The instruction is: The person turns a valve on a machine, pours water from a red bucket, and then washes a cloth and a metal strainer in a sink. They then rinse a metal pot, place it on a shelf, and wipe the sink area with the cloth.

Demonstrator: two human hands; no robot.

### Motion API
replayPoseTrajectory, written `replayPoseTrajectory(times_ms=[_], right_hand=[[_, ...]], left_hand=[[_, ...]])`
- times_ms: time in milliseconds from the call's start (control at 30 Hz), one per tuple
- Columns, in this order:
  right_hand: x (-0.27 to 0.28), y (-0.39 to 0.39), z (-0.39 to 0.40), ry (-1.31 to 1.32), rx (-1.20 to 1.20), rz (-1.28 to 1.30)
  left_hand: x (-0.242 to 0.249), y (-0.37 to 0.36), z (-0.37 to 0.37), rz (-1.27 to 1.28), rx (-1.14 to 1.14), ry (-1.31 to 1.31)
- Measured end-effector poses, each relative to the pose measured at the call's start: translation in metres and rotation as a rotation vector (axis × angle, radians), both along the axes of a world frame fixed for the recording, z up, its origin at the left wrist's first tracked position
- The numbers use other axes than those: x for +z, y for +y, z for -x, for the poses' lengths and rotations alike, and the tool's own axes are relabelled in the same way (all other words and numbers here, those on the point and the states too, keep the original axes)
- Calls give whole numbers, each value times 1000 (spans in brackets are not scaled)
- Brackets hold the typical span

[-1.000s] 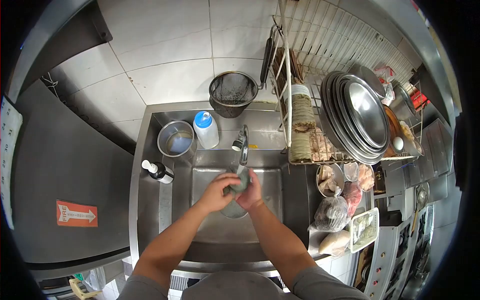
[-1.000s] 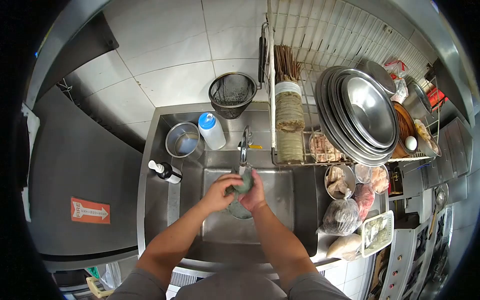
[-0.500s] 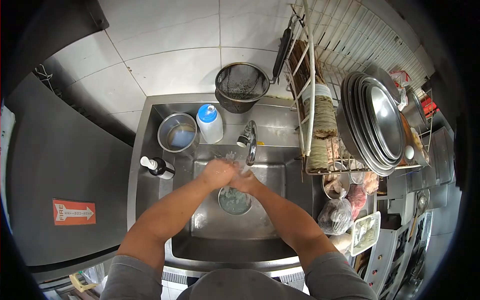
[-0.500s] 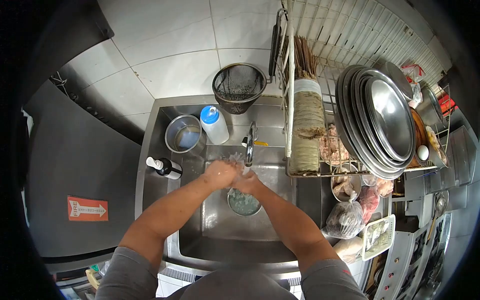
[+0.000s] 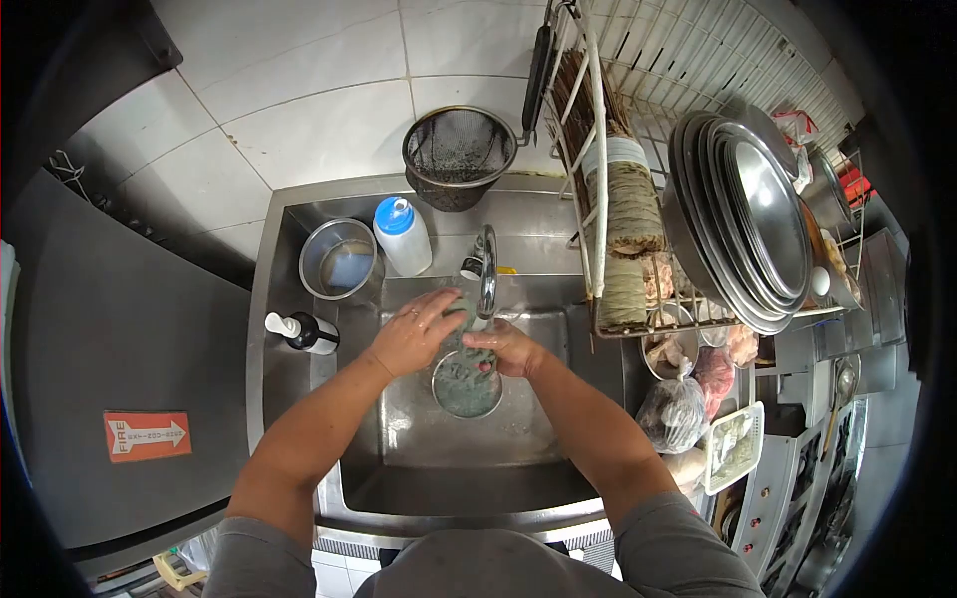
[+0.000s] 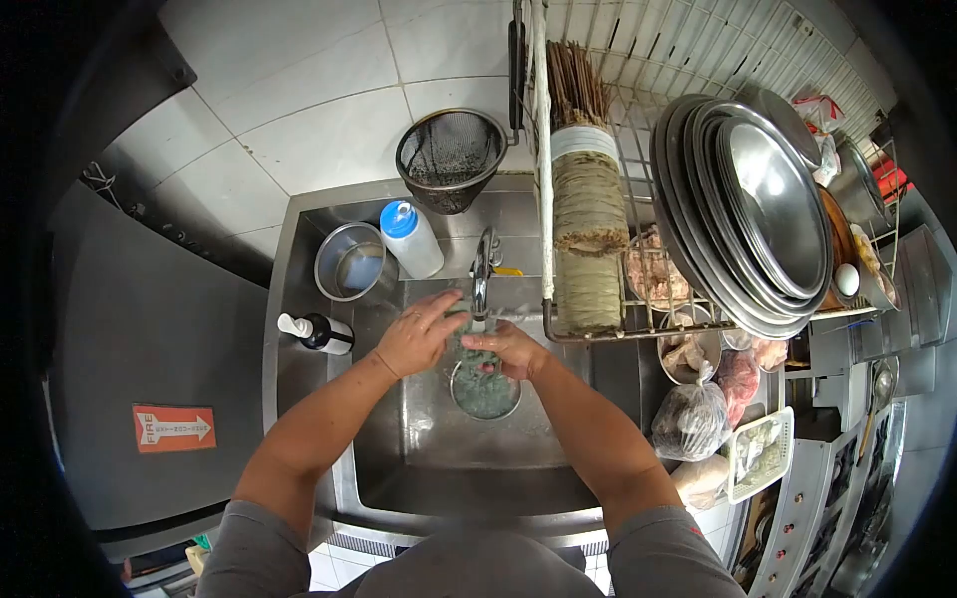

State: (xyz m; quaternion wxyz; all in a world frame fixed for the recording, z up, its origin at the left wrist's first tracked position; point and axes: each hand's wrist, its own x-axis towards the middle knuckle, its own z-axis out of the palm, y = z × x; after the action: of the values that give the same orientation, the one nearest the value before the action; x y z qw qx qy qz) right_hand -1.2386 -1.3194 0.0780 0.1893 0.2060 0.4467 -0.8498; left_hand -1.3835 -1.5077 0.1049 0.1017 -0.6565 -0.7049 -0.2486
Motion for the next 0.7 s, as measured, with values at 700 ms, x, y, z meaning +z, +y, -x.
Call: replayPoseTrajectory(times_ms=[700], right_hand=[[-13, -93, -7, 425, 770, -1528]], left_hand=[[-41, -72, -93, 573, 529, -705]])
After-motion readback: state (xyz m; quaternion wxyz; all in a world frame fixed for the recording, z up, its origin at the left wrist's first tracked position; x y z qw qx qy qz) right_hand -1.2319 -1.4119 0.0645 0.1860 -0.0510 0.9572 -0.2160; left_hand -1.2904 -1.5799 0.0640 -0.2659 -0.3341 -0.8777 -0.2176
